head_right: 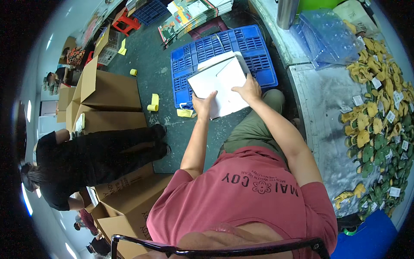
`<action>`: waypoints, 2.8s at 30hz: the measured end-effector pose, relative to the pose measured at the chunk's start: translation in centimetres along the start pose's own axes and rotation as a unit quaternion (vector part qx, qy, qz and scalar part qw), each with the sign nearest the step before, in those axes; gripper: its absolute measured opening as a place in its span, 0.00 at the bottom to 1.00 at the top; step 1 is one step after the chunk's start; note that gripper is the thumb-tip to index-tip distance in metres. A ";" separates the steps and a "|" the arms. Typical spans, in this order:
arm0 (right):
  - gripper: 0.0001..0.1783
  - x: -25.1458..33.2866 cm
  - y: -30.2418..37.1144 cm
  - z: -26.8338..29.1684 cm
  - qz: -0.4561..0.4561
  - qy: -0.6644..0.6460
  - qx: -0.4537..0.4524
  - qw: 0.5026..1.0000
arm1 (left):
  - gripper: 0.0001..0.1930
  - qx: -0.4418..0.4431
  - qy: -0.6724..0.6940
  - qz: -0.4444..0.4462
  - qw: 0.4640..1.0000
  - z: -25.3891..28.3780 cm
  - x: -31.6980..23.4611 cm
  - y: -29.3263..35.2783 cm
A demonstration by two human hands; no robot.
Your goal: The person folds cardboard packaging boxes and arranges dinosaur toy figures into plastic packaging trays by hand.
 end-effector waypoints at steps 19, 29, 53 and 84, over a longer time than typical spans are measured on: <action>0.23 6.8 6.2 4.4 0.288 0.196 -0.255 0.902 | 0.73 -0.010 -0.207 -0.109 0.972 -0.6 -10.7 3.9; 0.17 5.6 3.6 8.6 0.290 0.083 -0.171 0.938 | 0.47 0.081 0.275 -0.102 0.953 6.8 -4.4 1.3; 0.49 7.1 8.6 1.3 0.337 0.146 -0.020 0.930 | 0.67 0.033 -0.259 -0.109 0.959 4.1 1.2 1.1; 0.39 5.2 5.2 6.8 0.345 0.251 -0.177 0.887 | 0.31 0.295 0.351 0.029 0.888 2.2 -3.8 3.4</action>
Point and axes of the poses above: each hand's wrist, its own y-axis away from the middle knuckle, its own z-axis out of the back of the hand, x = y × z, the point moved 6 cm from there along -y, towards the middle knuckle, and after that the axes turned 13 degrees about -z, right-handed, at the moved point
